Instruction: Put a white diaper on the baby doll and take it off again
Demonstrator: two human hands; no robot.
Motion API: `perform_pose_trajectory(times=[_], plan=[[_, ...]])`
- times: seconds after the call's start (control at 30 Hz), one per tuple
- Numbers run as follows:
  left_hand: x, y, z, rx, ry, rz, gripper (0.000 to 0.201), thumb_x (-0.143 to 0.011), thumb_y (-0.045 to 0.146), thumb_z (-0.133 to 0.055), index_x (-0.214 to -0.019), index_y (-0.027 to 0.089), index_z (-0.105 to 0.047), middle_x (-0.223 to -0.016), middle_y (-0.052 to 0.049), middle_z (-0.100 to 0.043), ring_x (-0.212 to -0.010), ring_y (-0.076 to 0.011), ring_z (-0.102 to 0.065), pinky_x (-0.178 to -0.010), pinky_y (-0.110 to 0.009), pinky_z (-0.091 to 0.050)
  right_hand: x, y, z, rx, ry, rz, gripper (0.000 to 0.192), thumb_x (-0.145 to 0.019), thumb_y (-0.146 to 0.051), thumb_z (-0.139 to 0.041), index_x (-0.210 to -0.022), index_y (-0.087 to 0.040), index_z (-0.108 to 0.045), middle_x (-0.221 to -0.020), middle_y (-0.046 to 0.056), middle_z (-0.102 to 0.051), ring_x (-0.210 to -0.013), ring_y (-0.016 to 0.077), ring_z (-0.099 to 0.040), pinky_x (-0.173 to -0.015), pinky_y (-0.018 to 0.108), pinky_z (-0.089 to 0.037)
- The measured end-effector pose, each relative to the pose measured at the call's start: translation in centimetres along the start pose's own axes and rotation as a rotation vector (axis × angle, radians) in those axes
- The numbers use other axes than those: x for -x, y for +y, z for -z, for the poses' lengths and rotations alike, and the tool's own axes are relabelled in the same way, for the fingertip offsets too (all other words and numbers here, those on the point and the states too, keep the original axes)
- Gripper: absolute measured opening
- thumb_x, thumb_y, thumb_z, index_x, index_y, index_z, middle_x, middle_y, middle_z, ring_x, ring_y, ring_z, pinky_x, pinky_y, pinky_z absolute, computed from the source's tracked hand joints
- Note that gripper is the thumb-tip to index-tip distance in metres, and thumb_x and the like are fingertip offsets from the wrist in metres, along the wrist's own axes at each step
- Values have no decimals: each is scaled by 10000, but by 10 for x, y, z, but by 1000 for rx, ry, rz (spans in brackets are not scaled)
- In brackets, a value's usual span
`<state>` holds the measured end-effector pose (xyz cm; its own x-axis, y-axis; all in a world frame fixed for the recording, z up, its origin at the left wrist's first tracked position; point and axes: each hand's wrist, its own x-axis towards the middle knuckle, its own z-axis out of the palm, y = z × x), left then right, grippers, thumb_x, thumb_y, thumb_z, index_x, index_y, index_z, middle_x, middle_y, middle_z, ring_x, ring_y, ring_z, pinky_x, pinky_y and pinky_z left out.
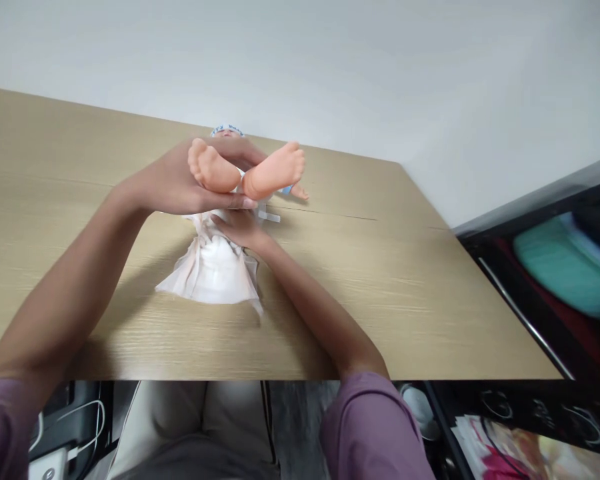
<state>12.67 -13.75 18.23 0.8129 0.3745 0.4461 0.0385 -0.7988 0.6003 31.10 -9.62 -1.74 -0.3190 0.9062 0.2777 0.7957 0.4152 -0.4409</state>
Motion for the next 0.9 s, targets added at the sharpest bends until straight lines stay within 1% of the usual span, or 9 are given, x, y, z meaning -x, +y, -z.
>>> perform_pose_trajectory(times=[0.2, 0.37, 0.5, 0.57, 0.63, 0.7, 0.77, 0.83, 0.9], plan=[[2, -2, 1, -34, 42, -23, 308, -963, 306, -878, -1249, 197, -839, -1297, -54, -836, -1189, -238, -781, -1055, -344, -603, 13, -2, 7, 49, -69, 16, 548, -1178, -462, -609, -1625, -146, -627, -1812, 176, -500, -1743, 379, -361, -1438, 587, -288], [5, -3, 0, -14, 58, 17, 319, -933, 386, -916, -1202, 228, -847, -1262, -46, -846, -1226, -259, -787, -1079, -357, -601, -5, -8, 3, 17, -110, 16, 573, -1210, -431, -542, -1677, -100, -570, -1803, 192, -515, -1720, 330, -422, -1429, 474, -275], [12, -2, -4, -17, 49, 45, 434, -979, 412, -904, -1336, 185, -807, -1304, -74, -836, -1179, -247, -776, -1074, -385, -613, 10, -8, 15, -5, -108, -11, 474, -1213, -361, -526, -1542, -51, -667, -1683, 219, -640, -1638, 341, -527, -1363, 472, -370], [17, -4, -8, -3, 34, 41, 477, -1013, 403, -879, -1408, 159, -773, -1326, -89, -831, -1168, -247, -772, -1088, -413, -617, 33, -6, 27, -14, -52, -33, 408, -1192, -365, -564, -1478, -122, -724, -1618, 189, -703, -1577, 370, -588, -1337, 549, -425], [23, -7, -13, 43, 42, 32, 486, -1003, 399, -887, -1415, 165, -775, -1323, -89, -836, -1181, -261, -785, -1087, -408, -624, 60, -7, 41, -10, 99, -56, 397, -1162, -415, -610, -1462, -188, -736, -1583, 169, -725, -1557, 412, -595, -1347, 661, -401], [29, -13, -20, 90, 55, 7, 485, -971, 394, -910, -1398, 196, -795, -1323, -87, -842, -1197, -272, -801, -1066, -380, -633, 85, -13, 54, -10, 316, -78, 509, -1095, -514, -713, -1512, -223, -693, -1600, 173, -700, -1568, 455, -567, -1355, 742, -364], [35, -18, -30, 102, 61, -24, 475, -955, 389, -912, -1388, 224, -808, -1339, -93, -843, -1203, -273, -807, -1054, -369, -634, 102, -23, 64, -46, 487, -42, 721, -1015, -577, -806, -1614, -241, -589, -1668, 179, -633, -1593, 465, -537, -1355, 752, -382], [40, -22, -39, 73, 66, -51, 457, -957, 396, -897, -1379, 241, -813, -1345, -102, -843, -1203, -276, -804, -1070, -386, -624, 111, -36, 70, -130, 520, 77, 813, -1002, -557, -816, -1688, -263, -492, -1739, 161, -564, -1626, 427, -517, -1361, 698, -430], [46, -22, -46, 19, 88, -71, 454, -951, 431, -890, -1364, 258, -817, -1349, -106, -841, -1210, -289, -796, -1083, -412, -610, 113, -47, 75, -225, 448, 189, 766, -1036, -485, -775, -1706, -287, -463, -1750, 128, -559, -1621, 367, -545, -1367, 619, -471]])
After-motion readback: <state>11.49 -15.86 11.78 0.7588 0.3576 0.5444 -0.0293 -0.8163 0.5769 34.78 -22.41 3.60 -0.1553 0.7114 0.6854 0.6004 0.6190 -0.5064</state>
